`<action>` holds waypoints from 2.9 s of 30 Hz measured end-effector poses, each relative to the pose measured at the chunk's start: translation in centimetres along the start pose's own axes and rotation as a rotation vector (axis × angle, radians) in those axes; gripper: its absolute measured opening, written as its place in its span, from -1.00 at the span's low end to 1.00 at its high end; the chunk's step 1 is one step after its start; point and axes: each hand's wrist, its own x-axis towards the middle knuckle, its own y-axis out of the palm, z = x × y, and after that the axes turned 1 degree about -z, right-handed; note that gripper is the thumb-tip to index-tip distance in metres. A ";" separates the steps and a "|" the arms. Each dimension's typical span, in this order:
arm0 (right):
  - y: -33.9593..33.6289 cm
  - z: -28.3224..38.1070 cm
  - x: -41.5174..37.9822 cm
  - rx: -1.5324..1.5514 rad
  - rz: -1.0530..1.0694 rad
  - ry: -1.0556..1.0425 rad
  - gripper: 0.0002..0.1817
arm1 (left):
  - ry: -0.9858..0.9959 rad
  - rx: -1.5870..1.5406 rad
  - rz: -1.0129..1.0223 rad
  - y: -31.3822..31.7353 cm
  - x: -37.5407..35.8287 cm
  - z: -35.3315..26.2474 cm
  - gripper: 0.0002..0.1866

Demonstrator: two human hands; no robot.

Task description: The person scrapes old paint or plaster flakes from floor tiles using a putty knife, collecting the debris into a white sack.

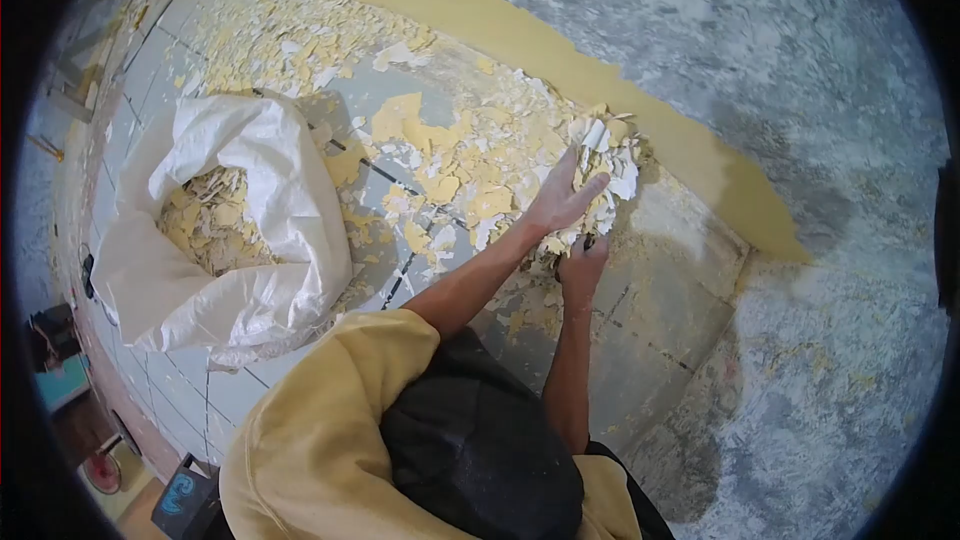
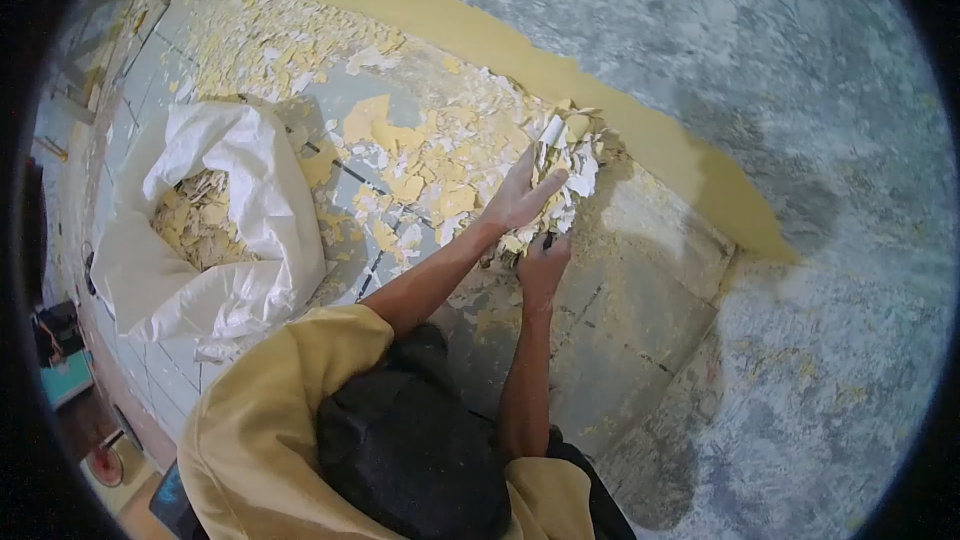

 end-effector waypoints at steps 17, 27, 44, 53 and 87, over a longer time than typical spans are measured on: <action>-1.9 5.5 -0.8 -0.656 -0.238 -0.881 -0.47 | 0.425 0.007 -0.012 -5.2 0.9 -13.6 -0.18; 6.7 22.1 -3.7 -0.006 0.202 -0.353 -0.54 | 0.439 0.068 -0.385 -17.1 -3.3 -23.0 -0.19; 33.2 20.4 -17.4 -0.251 1.198 -0.649 -0.43 | -0.225 0.879 -1.437 -41.3 -32.0 -16.9 -0.34; 15.3 22.2 -3.9 0.022 1.041 -0.397 -0.56 | -0.278 0.928 -1.175 -38.4 -23.3 -18.5 -0.41; 5.5 2.1 4.5 -0.043 -0.297 0.182 -0.61 | 0.139 1.010 -0.286 -4.7 6.0 5.6 -0.28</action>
